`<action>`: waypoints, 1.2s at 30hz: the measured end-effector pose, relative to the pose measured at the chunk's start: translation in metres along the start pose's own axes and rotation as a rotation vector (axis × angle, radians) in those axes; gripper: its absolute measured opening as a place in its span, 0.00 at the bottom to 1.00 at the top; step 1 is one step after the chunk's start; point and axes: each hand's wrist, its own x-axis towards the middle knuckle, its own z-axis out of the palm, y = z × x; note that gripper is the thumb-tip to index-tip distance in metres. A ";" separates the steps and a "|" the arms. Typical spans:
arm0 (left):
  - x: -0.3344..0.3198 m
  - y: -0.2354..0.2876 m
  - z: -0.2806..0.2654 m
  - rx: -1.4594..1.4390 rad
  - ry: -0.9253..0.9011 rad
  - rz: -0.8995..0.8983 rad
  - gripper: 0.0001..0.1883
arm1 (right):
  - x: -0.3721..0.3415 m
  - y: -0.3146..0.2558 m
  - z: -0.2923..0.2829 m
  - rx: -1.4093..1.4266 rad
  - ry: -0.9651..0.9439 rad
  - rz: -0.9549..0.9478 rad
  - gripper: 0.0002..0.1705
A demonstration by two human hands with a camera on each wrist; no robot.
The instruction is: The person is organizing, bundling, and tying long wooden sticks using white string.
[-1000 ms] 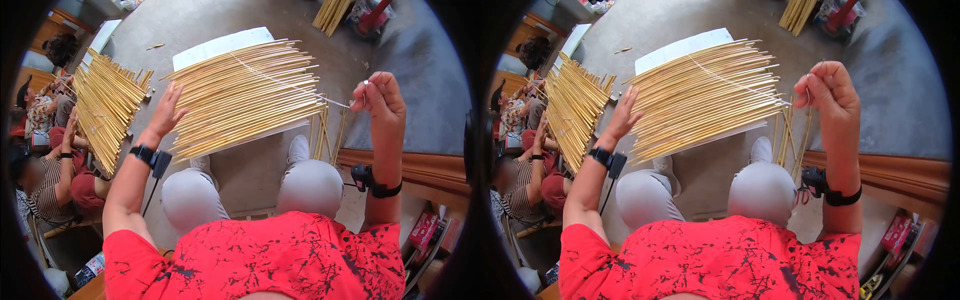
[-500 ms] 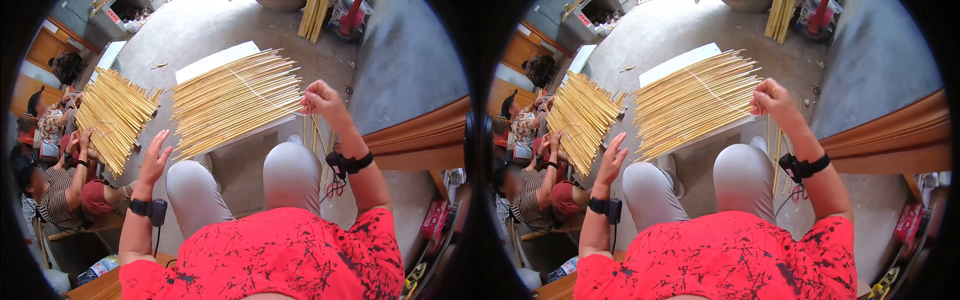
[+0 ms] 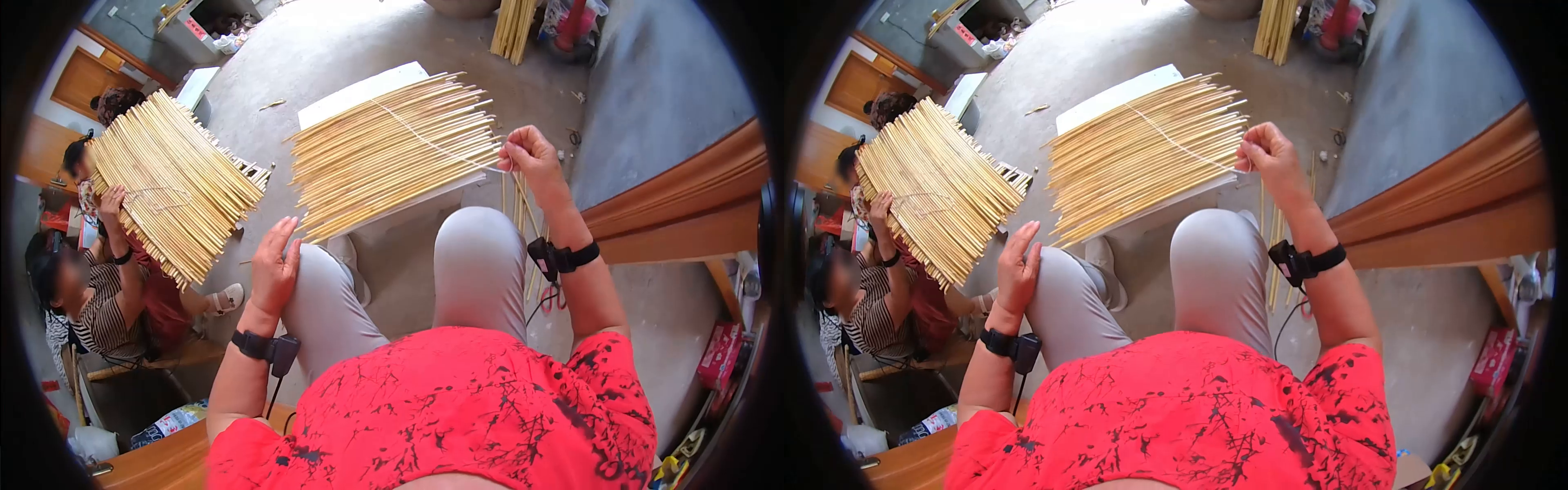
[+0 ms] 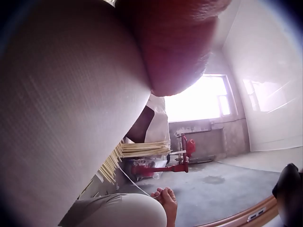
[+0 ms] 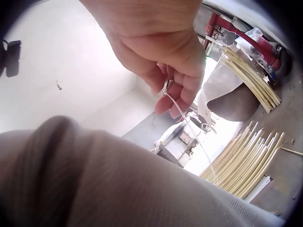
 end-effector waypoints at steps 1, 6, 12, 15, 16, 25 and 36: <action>-0.002 -0.002 0.001 -0.012 0.025 -0.013 0.17 | -0.003 0.000 0.002 0.014 0.018 -0.012 0.03; -0.007 -0.005 0.001 -0.006 0.108 -0.036 0.13 | -0.017 0.014 -0.008 0.098 0.192 0.032 0.05; -0.018 -0.021 -0.008 -0.011 0.134 -0.082 0.11 | -0.032 0.034 -0.020 0.084 0.209 0.127 0.06; -0.020 -0.013 -0.014 -0.006 0.130 -0.127 0.11 | -0.041 0.052 -0.026 0.087 0.187 0.216 0.07; -0.021 -0.011 -0.016 -0.035 0.130 -0.137 0.12 | -0.043 0.066 -0.028 0.104 0.172 0.225 0.07; -0.026 -0.016 -0.014 -0.032 0.035 -0.206 0.14 | -0.056 0.175 -0.019 0.165 0.073 0.461 0.08; -0.051 -0.049 -0.031 -0.101 0.059 -0.349 0.15 | -0.072 0.280 -0.002 -0.185 0.368 0.582 0.08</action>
